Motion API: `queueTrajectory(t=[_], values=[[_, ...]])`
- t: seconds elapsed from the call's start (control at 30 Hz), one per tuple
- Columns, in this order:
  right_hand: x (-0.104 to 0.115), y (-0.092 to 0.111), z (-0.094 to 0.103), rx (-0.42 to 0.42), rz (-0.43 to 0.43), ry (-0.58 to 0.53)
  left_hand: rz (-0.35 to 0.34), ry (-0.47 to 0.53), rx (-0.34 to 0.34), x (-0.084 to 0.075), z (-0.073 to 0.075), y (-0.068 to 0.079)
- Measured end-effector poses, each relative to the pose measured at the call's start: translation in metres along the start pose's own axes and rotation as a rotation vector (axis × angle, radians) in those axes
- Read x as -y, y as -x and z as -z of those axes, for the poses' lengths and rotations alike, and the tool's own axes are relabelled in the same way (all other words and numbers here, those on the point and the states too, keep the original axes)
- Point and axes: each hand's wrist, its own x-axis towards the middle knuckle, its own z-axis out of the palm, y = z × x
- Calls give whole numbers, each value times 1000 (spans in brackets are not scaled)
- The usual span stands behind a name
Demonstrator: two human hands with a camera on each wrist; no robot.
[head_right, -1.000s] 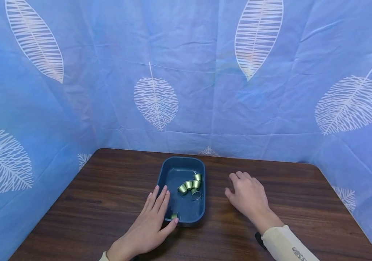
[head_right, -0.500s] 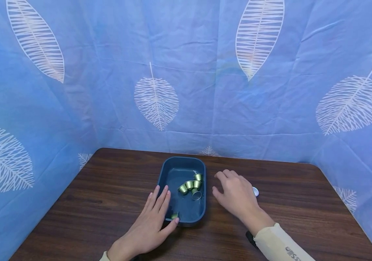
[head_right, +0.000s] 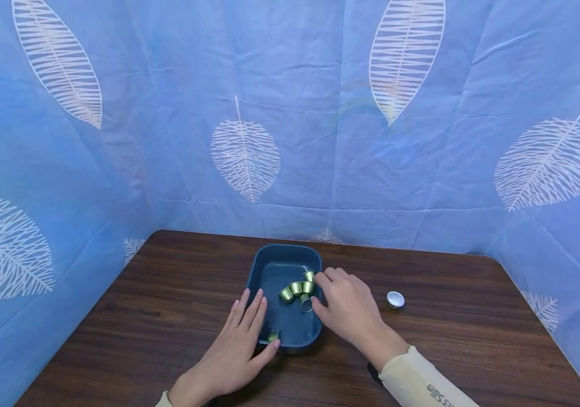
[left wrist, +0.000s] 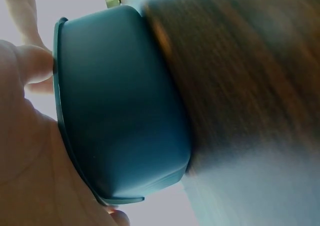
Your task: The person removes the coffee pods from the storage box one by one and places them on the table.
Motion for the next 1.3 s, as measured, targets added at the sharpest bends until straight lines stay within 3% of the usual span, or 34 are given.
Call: queueTrajectory(t=[0.3,0.77,1.03,1.3], values=[[10,-1,-6,141,42,21,-4,-11,-6,0,1,1],[17,-4,-11,311,30,33,2,-26,-1,0,2,0],[16,-3,-15,347,64,37,-1,-23,-1,-1,3,0],[19,-6,-15,400,29,7,2,-20,-3,-2,3,0]])
